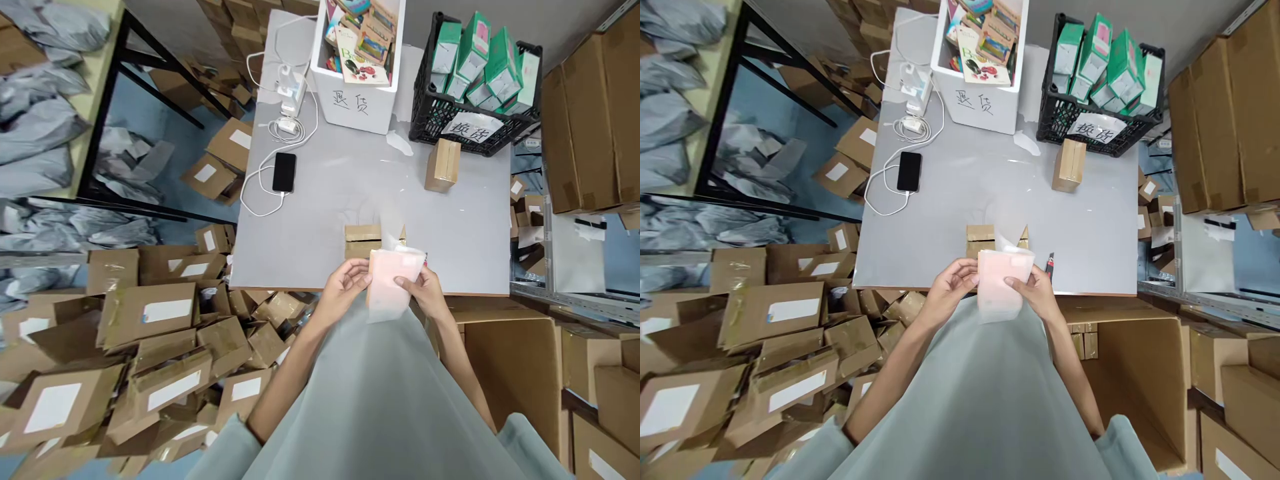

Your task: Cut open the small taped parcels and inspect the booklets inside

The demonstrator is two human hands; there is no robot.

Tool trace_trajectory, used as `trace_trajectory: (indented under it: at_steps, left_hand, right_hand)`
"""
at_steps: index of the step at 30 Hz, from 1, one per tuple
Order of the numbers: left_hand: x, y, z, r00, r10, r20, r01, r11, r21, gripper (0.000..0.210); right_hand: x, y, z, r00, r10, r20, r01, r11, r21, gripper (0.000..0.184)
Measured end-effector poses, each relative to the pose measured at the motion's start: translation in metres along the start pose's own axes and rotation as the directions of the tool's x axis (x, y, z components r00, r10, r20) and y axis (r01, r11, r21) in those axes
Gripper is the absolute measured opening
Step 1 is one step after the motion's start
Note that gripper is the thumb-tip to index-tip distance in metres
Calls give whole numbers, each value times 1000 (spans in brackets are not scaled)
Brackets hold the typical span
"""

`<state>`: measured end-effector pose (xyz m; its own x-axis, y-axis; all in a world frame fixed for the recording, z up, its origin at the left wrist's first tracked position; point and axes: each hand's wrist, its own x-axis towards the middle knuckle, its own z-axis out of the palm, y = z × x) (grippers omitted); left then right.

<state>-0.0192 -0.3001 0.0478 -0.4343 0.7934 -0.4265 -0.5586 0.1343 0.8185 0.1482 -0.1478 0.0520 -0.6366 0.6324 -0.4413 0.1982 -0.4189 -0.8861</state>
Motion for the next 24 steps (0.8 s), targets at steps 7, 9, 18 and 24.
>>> trace_trajectory:
  at_steps: [7, 9, 18, 24]
  left_hand:
    - [5, -11, 0, 996, -68, 54, 67, 998, 6, 51]
    - [5, -12, -1, 998, -66, 15, 66, 998, 3, 51]
    - [3, -18, -63, 925, -81, -372, 50, 995, -91, 63]
    - [41, -41, -123, 834, -48, -550, 39, 999, -29, 55]
  right_hand:
    - [4, -6, 8, 997, 7, -76, -7, 1000, 7, 46]
    - [7, -8, 4, 994, 3, -106, -10, 998, -63, 44]
    - [25, -26, -52, 879, -227, -420, 108, 952, -288, 43]
    - [15, -35, -59, 856, -260, -447, 97, 930, -356, 38]
